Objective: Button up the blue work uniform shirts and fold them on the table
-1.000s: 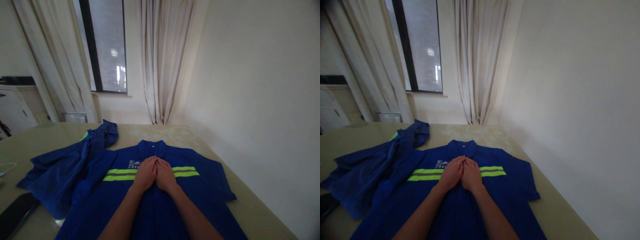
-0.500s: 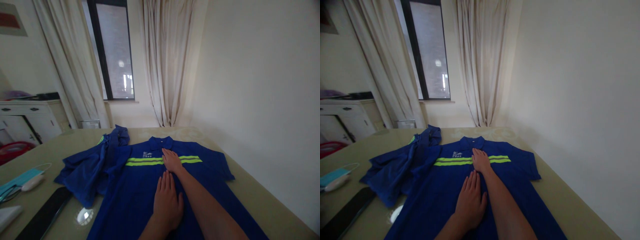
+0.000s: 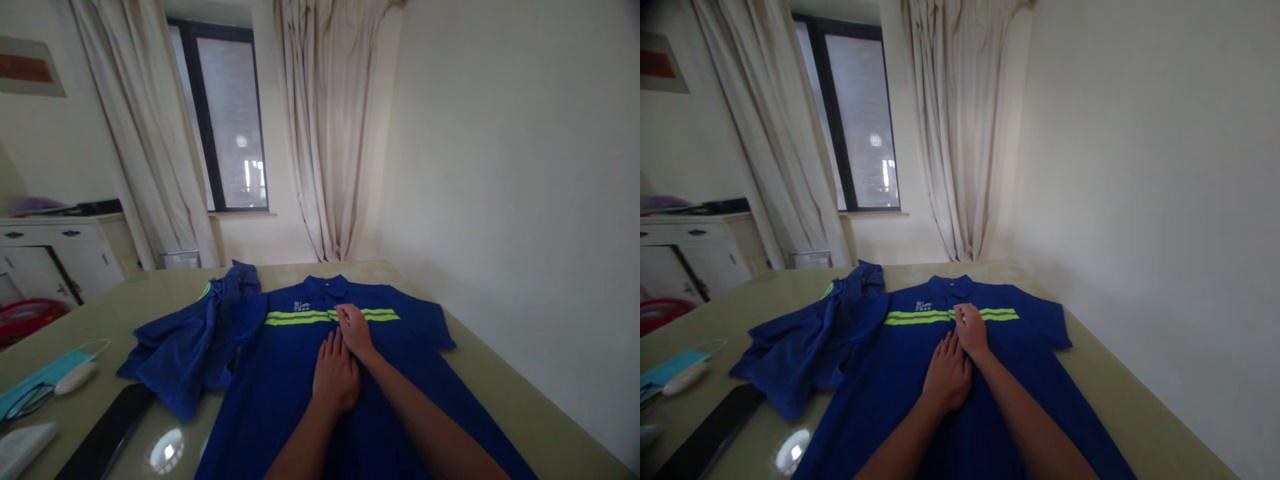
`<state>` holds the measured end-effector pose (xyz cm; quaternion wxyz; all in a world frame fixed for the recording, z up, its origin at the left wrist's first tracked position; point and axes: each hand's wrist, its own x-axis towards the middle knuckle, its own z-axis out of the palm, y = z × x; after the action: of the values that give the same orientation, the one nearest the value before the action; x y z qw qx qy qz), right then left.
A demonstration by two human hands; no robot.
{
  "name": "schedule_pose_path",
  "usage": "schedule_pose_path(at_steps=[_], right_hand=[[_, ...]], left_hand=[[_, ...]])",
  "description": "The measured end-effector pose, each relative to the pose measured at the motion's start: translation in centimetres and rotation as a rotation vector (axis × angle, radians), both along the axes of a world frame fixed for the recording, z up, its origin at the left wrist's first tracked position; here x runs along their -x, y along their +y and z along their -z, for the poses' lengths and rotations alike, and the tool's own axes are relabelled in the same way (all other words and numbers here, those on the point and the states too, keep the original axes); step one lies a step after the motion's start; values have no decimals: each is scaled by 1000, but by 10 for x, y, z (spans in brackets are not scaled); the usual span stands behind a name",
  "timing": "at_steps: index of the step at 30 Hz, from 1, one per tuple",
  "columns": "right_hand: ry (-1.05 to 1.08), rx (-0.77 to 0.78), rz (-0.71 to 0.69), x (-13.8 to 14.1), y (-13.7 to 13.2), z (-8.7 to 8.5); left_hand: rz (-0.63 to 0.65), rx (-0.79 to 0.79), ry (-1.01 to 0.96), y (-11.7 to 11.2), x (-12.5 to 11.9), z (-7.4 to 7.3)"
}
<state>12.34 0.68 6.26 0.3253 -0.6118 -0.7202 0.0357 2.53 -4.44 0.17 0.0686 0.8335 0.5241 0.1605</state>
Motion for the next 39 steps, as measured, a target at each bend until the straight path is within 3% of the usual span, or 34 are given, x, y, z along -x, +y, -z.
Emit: schedule_pose_path(at_steps=[3,6,9,12,16,18,24,26,28,31,33,35,37,39], right_hand=[[-21,-24,-122,-4,-76,12],[-156,-17,-243,-22,-150,48],[-246,17,-318,-40,-191,84],[-218,93,-275,-41,-203,91],[-174,174,-241,-29,-208,75],[-188,165,-264,-28,-211,75],[-273,-76,-301,-42,-218,121],[-281,-101,-299,-44,-223,127],[-273,-69,-293,-41,-227,116],[-215,55,-168,-28,-219,69],[-141,96,-47,-20,-199,32],[-76,50,-12,-15,-166,8],[-80,39,1,-15,-130,4],[-142,118,-31,-19,-101,15]], left_hand=[[65,-21,12,10,4,-3],[2,-33,-28,23,4,-8],[-35,-32,-56,30,2,-13],[-9,-18,-48,27,2,-16],[51,21,9,10,8,-16],[64,36,35,-1,13,-16],[5,-19,59,-38,25,-10],[-1,-20,54,-47,27,-6],[10,3,50,-55,26,-2],[55,48,61,-69,22,2],[106,61,63,-78,17,3],[121,67,14,-85,13,-1],[100,89,-91,-86,15,-10],[60,108,-210,-76,31,-25]])
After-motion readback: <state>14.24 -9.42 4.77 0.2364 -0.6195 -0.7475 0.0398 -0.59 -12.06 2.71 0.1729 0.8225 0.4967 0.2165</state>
